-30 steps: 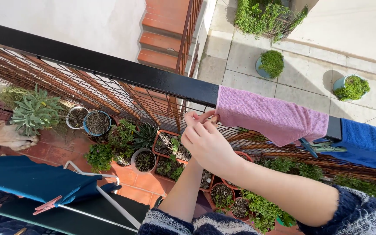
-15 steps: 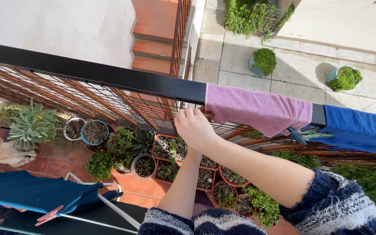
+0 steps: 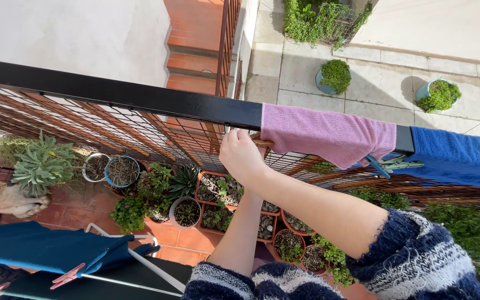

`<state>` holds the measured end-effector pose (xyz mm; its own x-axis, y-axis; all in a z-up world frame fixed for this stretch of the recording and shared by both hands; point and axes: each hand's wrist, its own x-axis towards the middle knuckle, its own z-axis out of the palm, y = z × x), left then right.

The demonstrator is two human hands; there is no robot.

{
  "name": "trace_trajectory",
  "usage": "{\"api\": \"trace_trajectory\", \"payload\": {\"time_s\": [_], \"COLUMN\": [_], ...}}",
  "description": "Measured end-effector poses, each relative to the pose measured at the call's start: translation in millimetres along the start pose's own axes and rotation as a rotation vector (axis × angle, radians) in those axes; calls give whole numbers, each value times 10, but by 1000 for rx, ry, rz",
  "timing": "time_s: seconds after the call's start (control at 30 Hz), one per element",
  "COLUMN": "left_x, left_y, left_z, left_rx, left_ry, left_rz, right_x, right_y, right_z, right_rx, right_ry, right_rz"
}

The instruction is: Hanging wet laundry on a balcony railing using clothespins

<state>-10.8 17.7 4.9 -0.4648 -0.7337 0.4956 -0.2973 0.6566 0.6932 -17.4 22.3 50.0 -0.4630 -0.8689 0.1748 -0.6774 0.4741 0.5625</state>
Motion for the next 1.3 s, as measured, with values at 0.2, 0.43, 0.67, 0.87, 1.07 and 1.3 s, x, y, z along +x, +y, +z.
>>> {"api": "trace_trajectory", "payload": {"time_s": [0.2, 0.43, 0.67, 0.87, 1.07, 1.3], "left_x": [-57, -151, -60, -79, -163, -186], "left_y": [-123, -1005, -124, -97, -47, 137], "left_z": [17, -54, -174, -277, -344, -674], "left_rx": [-150, -319, -489, -636, -779, -782], "left_ry": [-31, -51, -76, -86, -125, -155], "left_rz": [-150, -322, -502, -657, -802, -592], "right_x": [-61, -85, -246, -433, -475, -1131], "right_y": [-14, -67, -25, 174, 322, 984], "right_z": [112, 221, 206, 369, 361, -522], "right_rx": [124, 29, -67, -76, -48, 306], "right_ry": [45, 11, 79, -4, 13, 279], "right_rz": [7, 74, 65, 142, 27, 48]}}
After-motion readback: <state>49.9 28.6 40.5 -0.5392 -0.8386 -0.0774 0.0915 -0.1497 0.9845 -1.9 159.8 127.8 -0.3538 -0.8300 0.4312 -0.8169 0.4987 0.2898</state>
